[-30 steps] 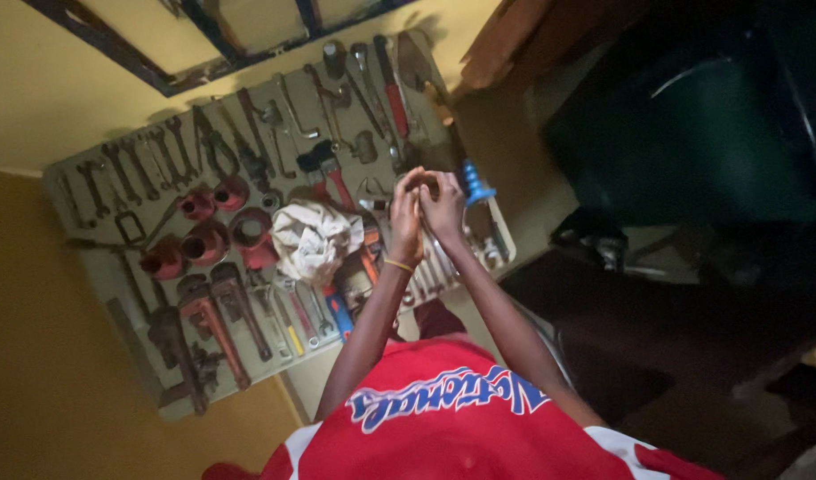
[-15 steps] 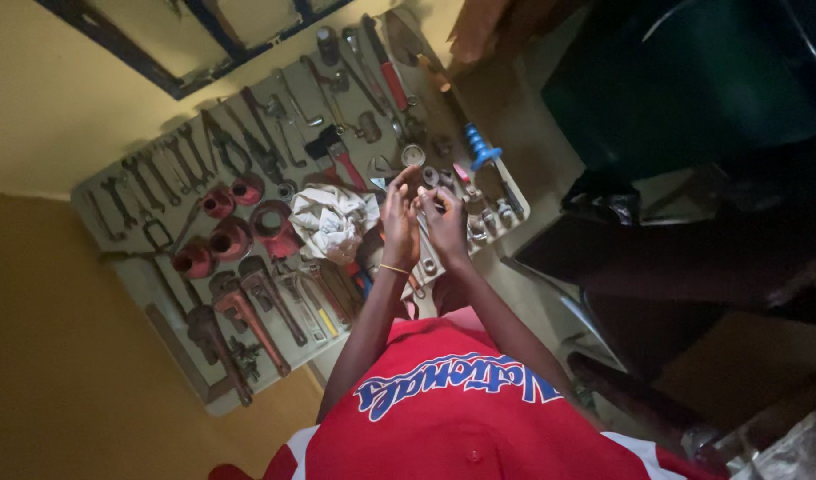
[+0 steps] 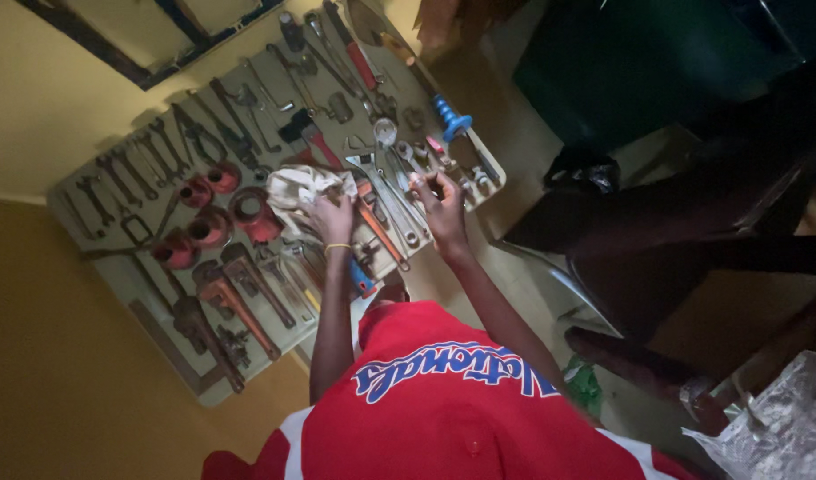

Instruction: The person takes various metal tools from a wall-mounted rack, wipes them with a cloth, and then places them back into a cardboard box.

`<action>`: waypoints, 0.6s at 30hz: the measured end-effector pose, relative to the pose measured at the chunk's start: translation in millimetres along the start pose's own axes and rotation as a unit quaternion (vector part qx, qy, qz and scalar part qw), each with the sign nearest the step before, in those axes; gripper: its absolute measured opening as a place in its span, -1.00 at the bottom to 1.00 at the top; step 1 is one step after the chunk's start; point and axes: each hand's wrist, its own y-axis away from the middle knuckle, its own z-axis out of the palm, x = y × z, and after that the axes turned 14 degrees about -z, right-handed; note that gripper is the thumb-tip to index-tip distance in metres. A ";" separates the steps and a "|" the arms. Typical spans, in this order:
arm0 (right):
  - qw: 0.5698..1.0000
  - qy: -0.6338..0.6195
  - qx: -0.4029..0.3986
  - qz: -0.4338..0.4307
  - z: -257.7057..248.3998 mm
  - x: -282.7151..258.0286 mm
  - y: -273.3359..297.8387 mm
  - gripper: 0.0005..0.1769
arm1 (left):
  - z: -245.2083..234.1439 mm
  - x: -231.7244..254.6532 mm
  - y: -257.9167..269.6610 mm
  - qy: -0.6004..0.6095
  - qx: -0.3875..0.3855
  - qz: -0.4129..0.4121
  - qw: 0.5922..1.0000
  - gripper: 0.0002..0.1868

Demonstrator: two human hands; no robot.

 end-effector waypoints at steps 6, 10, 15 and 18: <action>0.999 0.029 0.001 -0.039 -18.3 -20.1 52.4 -0.86 | -79.8 33.1 67.6 0.278 -0.017 0.026 0.960 -0.72; 0.994 -0.007 -0.080 -0.076 -46.3 -18.9 81.2 -0.33 | -159.5 97.7 171.8 0.315 -0.140 0.094 0.934 -0.74; 0.988 0.142 0.032 -0.044 -91.3 -24.5 139.8 -0.56 | -185.3 120.5 256.3 0.324 -0.263 0.111 0.902 -0.69; 0.983 -0.062 0.170 -0.012 -119.3 -33.2 188.2 -0.36 | -175.5 112.4 293.7 0.355 -0.179 0.266 0.878 -0.79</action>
